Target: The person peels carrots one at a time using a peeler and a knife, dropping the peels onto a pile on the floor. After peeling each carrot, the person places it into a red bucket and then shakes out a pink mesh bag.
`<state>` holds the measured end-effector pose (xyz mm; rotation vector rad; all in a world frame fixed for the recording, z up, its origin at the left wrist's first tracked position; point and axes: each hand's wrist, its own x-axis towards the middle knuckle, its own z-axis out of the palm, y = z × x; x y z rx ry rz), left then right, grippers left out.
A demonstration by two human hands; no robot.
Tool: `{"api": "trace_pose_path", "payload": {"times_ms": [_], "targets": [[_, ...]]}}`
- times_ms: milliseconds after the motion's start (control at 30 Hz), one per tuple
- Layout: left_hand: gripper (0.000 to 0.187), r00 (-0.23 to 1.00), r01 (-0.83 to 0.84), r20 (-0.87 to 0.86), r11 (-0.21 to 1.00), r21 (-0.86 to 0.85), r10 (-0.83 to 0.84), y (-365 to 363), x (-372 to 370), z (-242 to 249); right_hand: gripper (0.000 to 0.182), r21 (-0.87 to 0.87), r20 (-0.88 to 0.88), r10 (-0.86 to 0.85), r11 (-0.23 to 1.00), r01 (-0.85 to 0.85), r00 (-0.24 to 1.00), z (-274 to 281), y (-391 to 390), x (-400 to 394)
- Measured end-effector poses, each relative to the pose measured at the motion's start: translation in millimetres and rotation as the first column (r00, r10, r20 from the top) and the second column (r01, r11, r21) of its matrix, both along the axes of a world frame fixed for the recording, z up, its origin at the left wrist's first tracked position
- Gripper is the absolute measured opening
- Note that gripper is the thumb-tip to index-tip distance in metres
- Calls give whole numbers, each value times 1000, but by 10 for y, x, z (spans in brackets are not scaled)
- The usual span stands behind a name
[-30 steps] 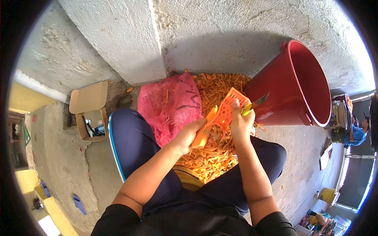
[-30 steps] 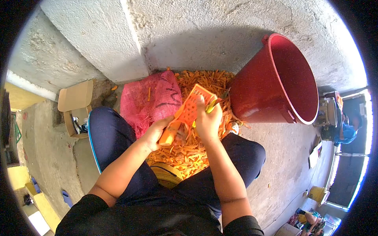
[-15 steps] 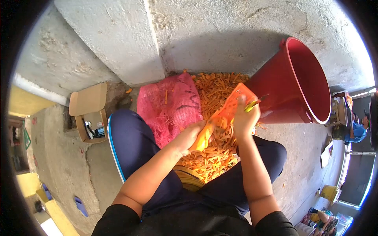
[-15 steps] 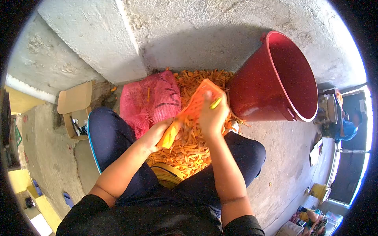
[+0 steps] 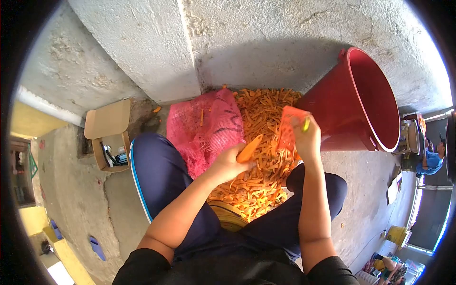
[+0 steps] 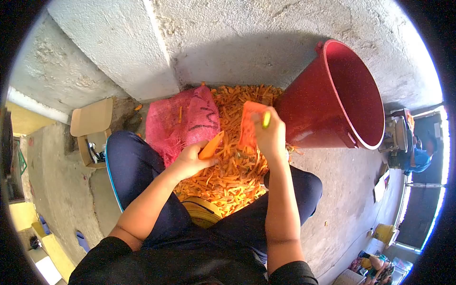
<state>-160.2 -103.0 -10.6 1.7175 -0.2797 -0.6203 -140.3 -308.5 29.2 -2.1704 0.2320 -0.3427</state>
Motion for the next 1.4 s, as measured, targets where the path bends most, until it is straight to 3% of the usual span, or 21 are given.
{"api": "trace_pose_path", "payload": {"times_ms": [33,67,100,167,367,533,767,833,900,967,1033,1100,1133,1200,1267,1300,1333,1367,1400], "targets": [[29,991,19,127,985,174,-42,24,30,31,16,-40,-121,109,993,-114,987,35,14,-49],[29,981,-29,195,986,163,-4,29,42,7,18,-101,-262,239,957,-273,935,53,-13,-83],[30,965,-75,261,986,149,33,28,54,-45,18,-129,-407,261,932,-338,875,170,59,-106],[31,955,-98,290,989,111,62,29,82,-119,20,-121,-460,386,865,-487,799,110,69,-146],[28,987,-22,159,995,100,6,38,63,76,22,-53,-463,496,812,-582,734,-114,64,-184],[24,989,-1,150,994,108,-15,35,49,149,24,-90,-508,473,803,-590,720,-188,64,-189],[25,944,64,306,979,196,-123,75,82,155,22,-123,-471,509,771,-625,721,-234,93,-177],[26,942,76,312,982,170,-127,81,64,196,23,-73,-507,452,826,-558,734,-290,108,-145],[29,877,281,414,959,-31,-244,51,-19,247,25,-108,-601,362,846,-522,712,-424,126,-114],[34,876,407,278,914,12,-394,-10,-88,266,28,-225,-733,212,821,-525,646,-721,110,-109],[31,902,365,251,931,-9,-351,-33,-107,282,33,-111,-700,406,750,-652,587,-1090,93,-168],[28,827,309,508,950,-52,-241,-30,-17,218,34,-15,-588,650,586,-810,481,-1311,215,-186],[28,762,287,623,955,-78,-178,-30,24,201,33,49,-433,723,615,-787,538,-1338,273,-205],[28,779,257,605,964,-73,-163,-29,44,206,31,188,-93,772,634,-750,629,-1361,409,-246],[27,806,239,566,970,-39,-175,-13,43,225,30,328,251,693,596,-733,676,-1343,537,-291],[27,826,197,552,976,-88,-117,-1,50,221,29,659,79,692,504,-558,718,-1239,523,-331],[26,843,155,535,978,-137,-59,17,60,209,28,885,-104,654,405,-230,750,-1131,510,-370],[25,858,115,514,976,-185,-3,40,72,203,27,858,-294,626,505,-88,722,-1036,466,-291],[24,835,85,549,980,-180,29,88,115,207,27,875,-267,569,481,-52,778,-1009,432,-227]]}}
